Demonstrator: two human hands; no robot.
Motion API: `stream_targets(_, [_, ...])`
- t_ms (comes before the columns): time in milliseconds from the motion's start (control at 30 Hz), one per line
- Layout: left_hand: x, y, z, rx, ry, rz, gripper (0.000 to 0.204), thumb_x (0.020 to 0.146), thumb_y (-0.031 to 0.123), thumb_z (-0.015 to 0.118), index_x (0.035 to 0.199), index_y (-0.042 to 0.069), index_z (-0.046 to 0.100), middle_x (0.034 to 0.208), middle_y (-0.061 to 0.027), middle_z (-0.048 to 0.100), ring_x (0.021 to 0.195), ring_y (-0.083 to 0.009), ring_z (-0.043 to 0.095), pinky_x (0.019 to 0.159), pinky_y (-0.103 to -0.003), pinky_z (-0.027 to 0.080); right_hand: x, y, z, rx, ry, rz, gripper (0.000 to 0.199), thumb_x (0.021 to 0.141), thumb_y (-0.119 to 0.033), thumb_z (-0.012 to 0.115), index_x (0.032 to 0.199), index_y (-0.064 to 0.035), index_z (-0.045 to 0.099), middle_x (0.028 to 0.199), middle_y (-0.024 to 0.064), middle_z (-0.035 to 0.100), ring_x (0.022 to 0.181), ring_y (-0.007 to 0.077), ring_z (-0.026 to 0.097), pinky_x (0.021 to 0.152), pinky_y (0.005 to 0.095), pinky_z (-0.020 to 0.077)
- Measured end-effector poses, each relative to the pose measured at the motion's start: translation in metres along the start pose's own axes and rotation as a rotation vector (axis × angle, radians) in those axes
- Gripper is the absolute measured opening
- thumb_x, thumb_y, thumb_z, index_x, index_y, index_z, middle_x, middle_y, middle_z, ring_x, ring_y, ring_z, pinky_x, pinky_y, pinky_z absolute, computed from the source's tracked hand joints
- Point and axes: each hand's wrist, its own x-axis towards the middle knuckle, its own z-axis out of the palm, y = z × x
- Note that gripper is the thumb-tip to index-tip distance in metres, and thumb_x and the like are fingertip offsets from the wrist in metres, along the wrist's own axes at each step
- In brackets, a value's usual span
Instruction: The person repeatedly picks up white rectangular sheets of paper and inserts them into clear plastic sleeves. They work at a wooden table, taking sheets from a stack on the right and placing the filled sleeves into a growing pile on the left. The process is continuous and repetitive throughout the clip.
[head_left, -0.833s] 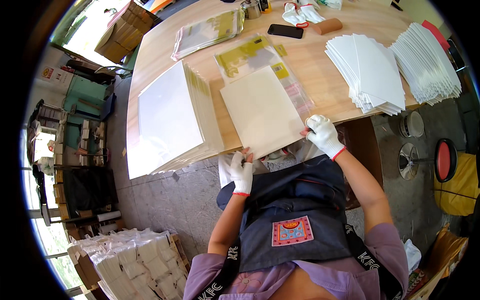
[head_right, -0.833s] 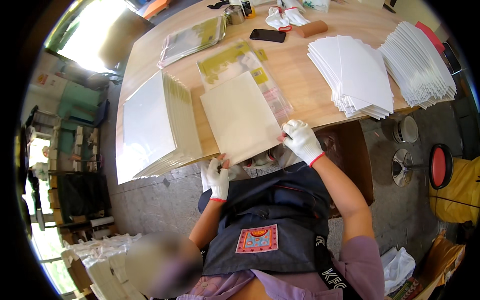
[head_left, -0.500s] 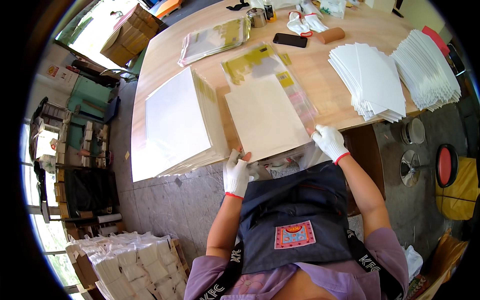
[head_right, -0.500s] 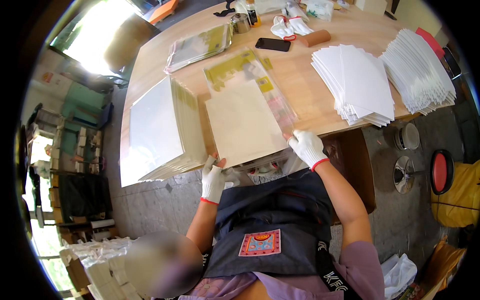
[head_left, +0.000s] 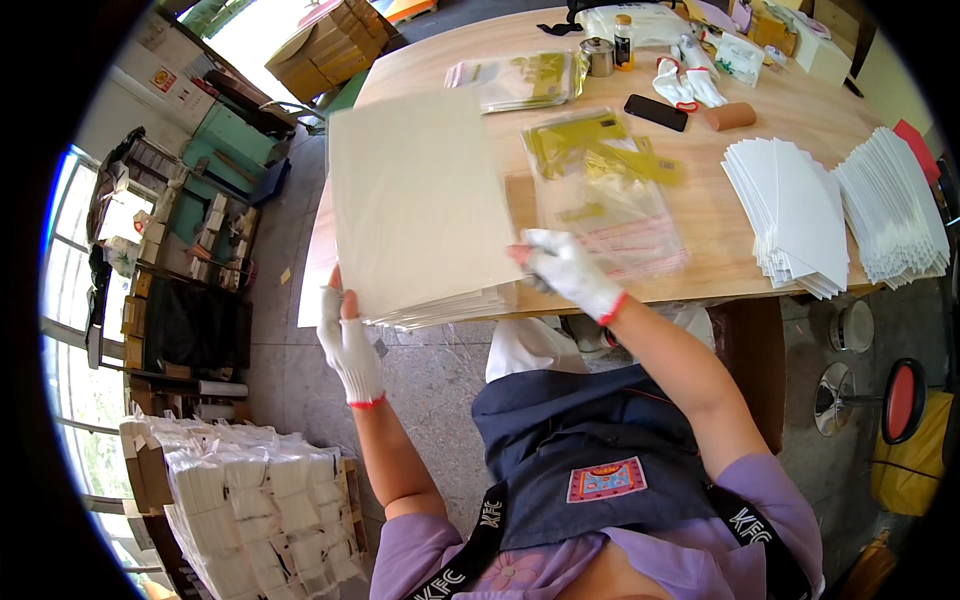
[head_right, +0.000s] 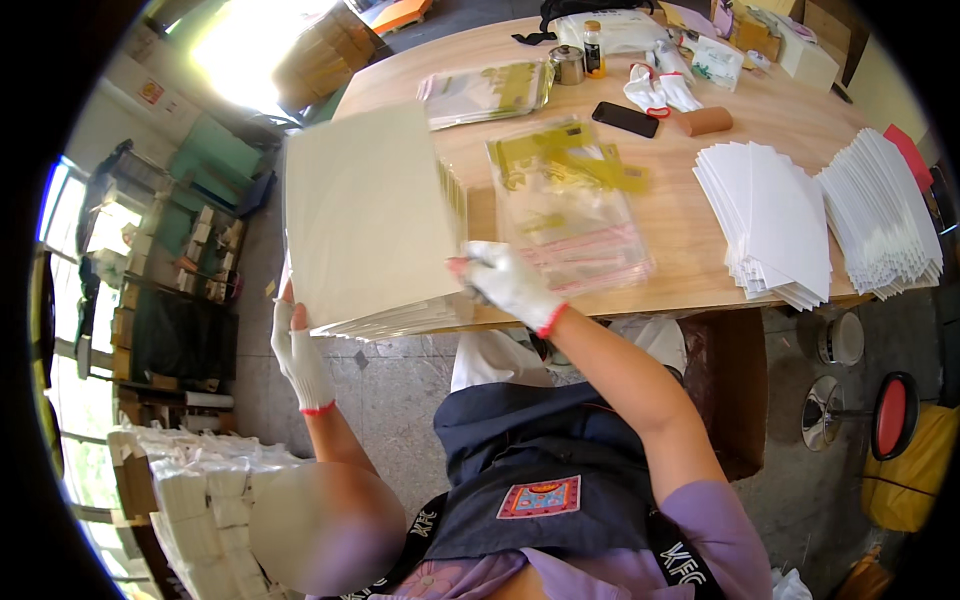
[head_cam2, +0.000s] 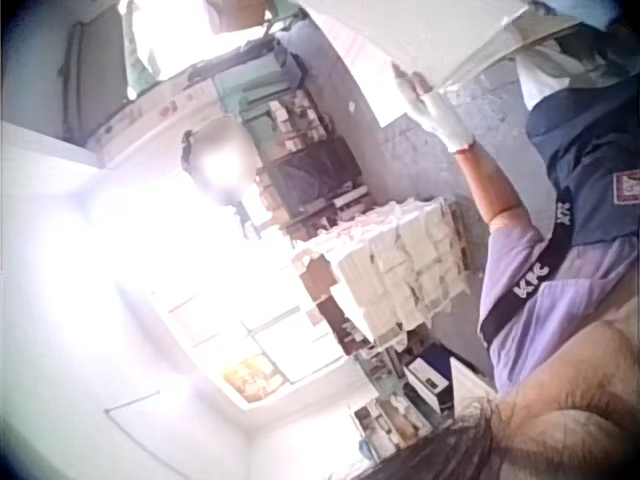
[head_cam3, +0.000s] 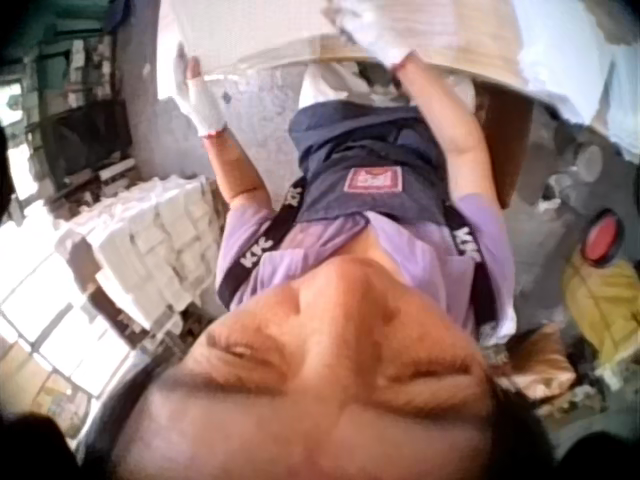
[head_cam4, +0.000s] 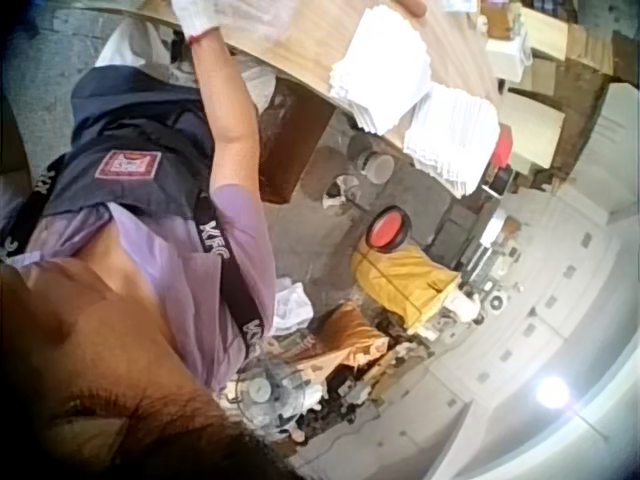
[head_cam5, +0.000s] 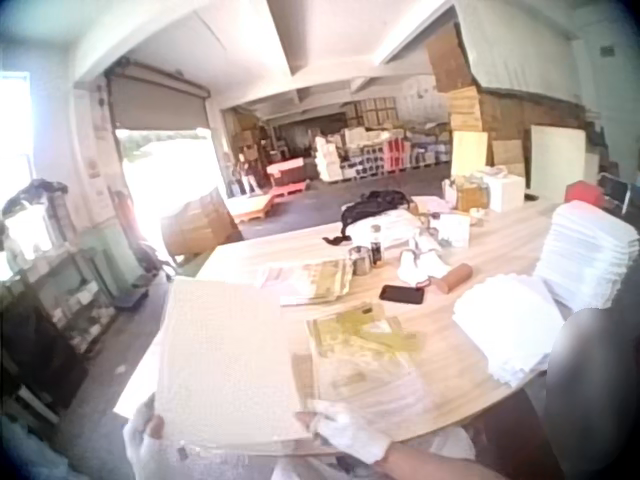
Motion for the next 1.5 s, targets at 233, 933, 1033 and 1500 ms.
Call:
stream_targets(233, [-0.009,-0.104,-0.003,-0.073,0.232,-0.211,0.061,0.079,-0.007,0.036,0.139,0.001,0.030,0.143,-0.0141,0.032,0.132,-0.0244,0.030,0.106,-0.032,0.028,0.003,0.008,0.001,-0.174,-0.034,0.018,0.033,0.088,-0.038,0.055,0.084,-0.0048,0.058,0.064,0.0035,0.060,0.056,0.0091,0.055,0.053,0.0244,0.0416])
stream_targets(933, [-0.085,-0.044,0.312,0.360,-0.783,0.754,0.042,0.072,0.021,0.063,0.112,0.010,0.055,0.129,-0.0123,0.046,0.126,-0.0357,0.034,0.103,-0.049,0.028,-0.161,0.013,-0.308,-1.739,0.811,0.318,0.023,0.081,-0.033,0.057,0.091,-0.0115,0.054,0.091,0.0083,0.059,0.085,0.0272,0.058,0.071,0.0408,0.0469])
stream_targets(1033, [-0.072,-0.055,0.345,0.560,-0.861,0.826,0.041,0.074,0.029,0.060,0.111,0.011,0.056,0.134,-0.0119,0.043,0.129,-0.0369,0.030,0.105,-0.054,0.021,-0.179,0.006,-0.305,-1.774,0.774,0.121,0.018,0.083,-0.028,0.055,0.089,-0.0114,0.053,0.086,0.0079,0.058,0.082,0.0275,0.058,0.068,0.0414,0.0473])
stream_targets(1500, [-0.067,-0.037,0.333,0.644,-0.842,0.671,0.030,0.072,0.027,0.064,0.097,0.011,0.058,0.107,-0.0107,0.056,0.106,-0.0296,0.050,0.091,-0.046,0.039,-0.265,0.071,-0.301,0.755,1.185,0.084,0.029,0.090,-0.035,0.052,0.096,-0.0069,0.053,0.070,0.0067,0.059,0.049,0.0146,0.054,0.037,0.0243,0.0407])
